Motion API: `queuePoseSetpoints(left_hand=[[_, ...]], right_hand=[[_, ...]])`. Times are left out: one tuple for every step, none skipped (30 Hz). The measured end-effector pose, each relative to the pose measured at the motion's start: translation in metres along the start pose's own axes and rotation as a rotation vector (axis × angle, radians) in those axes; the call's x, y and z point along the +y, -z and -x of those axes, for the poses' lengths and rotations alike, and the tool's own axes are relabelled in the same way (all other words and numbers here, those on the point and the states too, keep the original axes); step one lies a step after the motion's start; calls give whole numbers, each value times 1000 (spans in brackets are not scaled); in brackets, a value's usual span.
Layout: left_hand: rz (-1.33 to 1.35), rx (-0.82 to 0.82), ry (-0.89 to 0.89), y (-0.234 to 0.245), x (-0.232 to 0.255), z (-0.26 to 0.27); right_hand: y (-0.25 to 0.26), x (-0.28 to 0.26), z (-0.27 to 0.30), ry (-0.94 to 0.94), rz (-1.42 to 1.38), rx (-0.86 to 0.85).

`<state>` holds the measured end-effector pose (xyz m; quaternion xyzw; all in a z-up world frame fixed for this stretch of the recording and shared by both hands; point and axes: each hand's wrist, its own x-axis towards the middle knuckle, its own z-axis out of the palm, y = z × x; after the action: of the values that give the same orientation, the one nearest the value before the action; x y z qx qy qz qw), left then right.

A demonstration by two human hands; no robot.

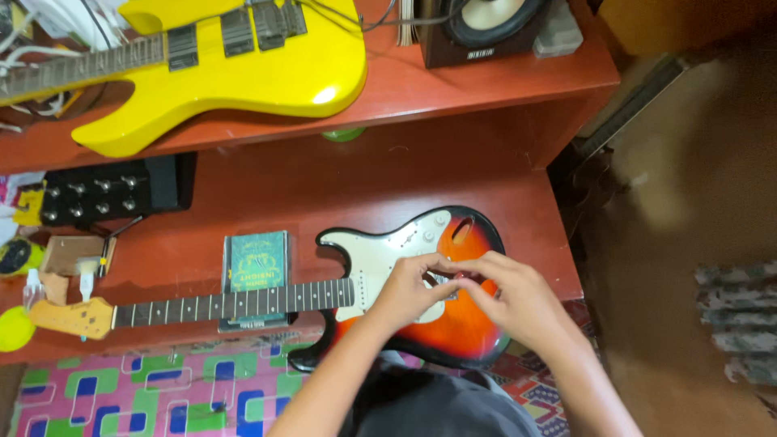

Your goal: The person uses a screwdriver to adjust the bridge saddles on a sunburst electric guitar. They repeatedly pick up the screwdriver from a container, tighten or loosen screws on the bridge, and place the tool back down.

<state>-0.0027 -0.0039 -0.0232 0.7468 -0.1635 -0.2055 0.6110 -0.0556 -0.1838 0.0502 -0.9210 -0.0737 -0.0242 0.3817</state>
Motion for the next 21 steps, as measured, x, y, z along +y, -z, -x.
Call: queuePoseSetpoints(left_hand=[[6, 2, 10, 1, 7, 2], [-35, -35, -44, 6, 16, 3], [-76, -73, -97, 11, 25, 4], [-78, -70, -100, 9, 21, 5], [-81, -60, -91, 7, 17, 6], [-78, -58, -79, 2, 13, 8], [-74, -62, -79, -7, -1, 7], [-43, -6, -64, -13, -16, 5], [-12, 49, -49, -18, -30, 3], [-15, 45, -52, -20, -32, 5], [71, 92, -18, -22, -33, 6], [161, 142, 13, -25, -34, 7], [162, 142, 7, -26, -34, 7], [176, 151, 11, -29, -35, 9], [190, 160, 14, -31, -37, 13], [191, 168, 14, -32, -29, 15], [136, 176, -66, -33, -21, 17], [77, 181, -148, -33, -13, 18], [76, 185, -150, -31, -18, 16], [33, 206, -179, -31, -23, 15], [-10, 227, -209, -31, -29, 12]], right_hand=[[-1, 5, 4, -4, -1, -10], [-3, 10, 3, -8, 41, -24], [-5, 14, 2, -12, 83, -37], [-12, 19, 2, -7, 83, -35], [-19, 25, 1, 3, 169, 1], [-25, 31, 3, 5, 257, 36], [-24, 29, 5, 0, 259, 36], [-26, 27, 3, -20, 243, 60], [-27, 24, 2, -41, 226, 84], [-17, 13, 2, -42, 225, 89], [-7, 2, 2, -27, 149, 15], [4, -9, 1, -7, 77, -61], [5, -6, 1, -5, 81, -58], [5, -3, 2, -19, 84, -70], [5, 0, 4, -34, 86, -83], [-3, 11, 4, -28, 87, -87], [-10, 22, 4, -25, 167, -45], [-18, 32, 4, -24, 246, 3], [-22, 29, 3, -20, 246, 3], [-25, 25, 4, 2, 272, 28], [-28, 22, 5, 23, 298, 53]])
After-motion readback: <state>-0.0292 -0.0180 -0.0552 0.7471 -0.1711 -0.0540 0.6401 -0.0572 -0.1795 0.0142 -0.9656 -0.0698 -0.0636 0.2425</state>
